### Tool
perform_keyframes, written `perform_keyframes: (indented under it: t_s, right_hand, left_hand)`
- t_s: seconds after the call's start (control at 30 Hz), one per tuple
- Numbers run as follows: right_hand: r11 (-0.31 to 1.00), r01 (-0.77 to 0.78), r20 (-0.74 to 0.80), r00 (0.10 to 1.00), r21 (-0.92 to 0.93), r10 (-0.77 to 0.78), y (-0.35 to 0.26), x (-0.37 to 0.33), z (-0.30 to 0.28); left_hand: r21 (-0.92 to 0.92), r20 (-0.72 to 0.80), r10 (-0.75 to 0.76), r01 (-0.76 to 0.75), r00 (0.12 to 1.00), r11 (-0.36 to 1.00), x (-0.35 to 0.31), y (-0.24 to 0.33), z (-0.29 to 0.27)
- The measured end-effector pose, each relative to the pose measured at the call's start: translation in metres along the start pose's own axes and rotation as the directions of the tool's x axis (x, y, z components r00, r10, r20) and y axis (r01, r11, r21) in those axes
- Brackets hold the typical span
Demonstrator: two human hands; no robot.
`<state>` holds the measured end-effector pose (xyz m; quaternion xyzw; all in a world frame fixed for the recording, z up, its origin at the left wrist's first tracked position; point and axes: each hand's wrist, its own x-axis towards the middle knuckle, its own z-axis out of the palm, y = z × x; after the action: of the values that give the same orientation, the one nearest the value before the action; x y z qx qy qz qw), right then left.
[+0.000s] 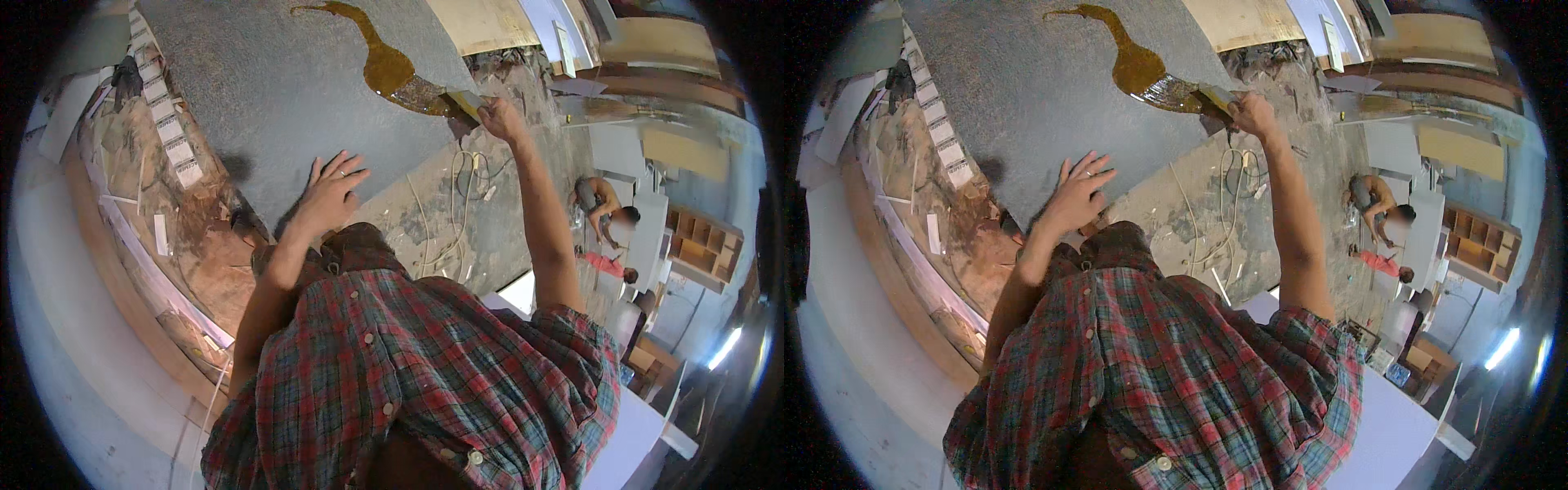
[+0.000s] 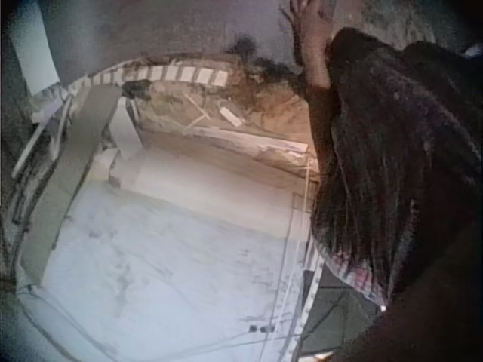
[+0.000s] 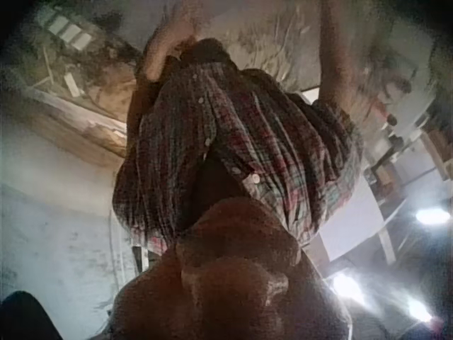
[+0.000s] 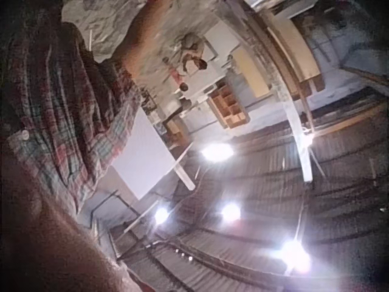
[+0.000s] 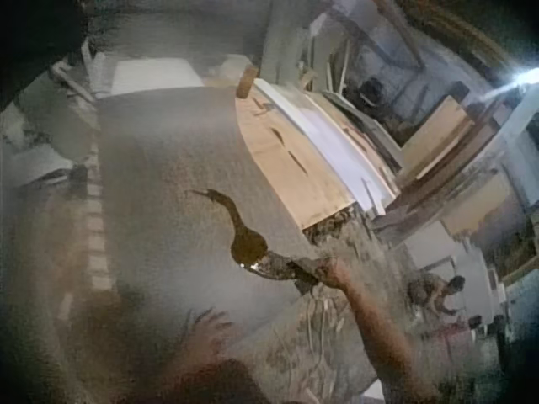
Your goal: The person pours a liquid adhesive from a bottle onto two different furniture panels and spreads the adhesive across the surfaces using a plastic spreader.
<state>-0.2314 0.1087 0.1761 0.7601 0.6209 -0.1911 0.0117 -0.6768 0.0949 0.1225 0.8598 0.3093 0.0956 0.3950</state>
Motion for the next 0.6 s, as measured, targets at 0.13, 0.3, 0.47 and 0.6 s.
perform_keyframes:
  t_s: [0.13,0.3,0.47,0.6]
  right_hand:
    - [0.995,-0.052,-0.055,0.997,-0.091,0.047,-0.012,-0.014,0.011]
    - [0.997,0.042,-0.199,0.979,0.057,-0.030,-0.045,-0.030,0.040]
    - [0.989,-0.137,-0.087,0.986,0.051,0.141,-0.094,-0.048,0.057]
    - [0.989,-0.148,-0.038,0.988,0.008,0.149,-0.154,-0.069,0.066]
  left_hand:
    - [0.201,0.118,-0.021,-0.003,0.993,0.980,-0.009,-0.045,-0.065]
    - [0.230,0.151,-0.017,-0.018,0.988,0.973,-0.006,-0.112,-0.131]
    - [0.201,0.079,0.075,-0.090,0.994,0.975,-0.007,-0.136,-0.128]
    - [0.166,0.026,0.169,-0.171,0.985,0.971,-0.008,-0.145,-0.123]
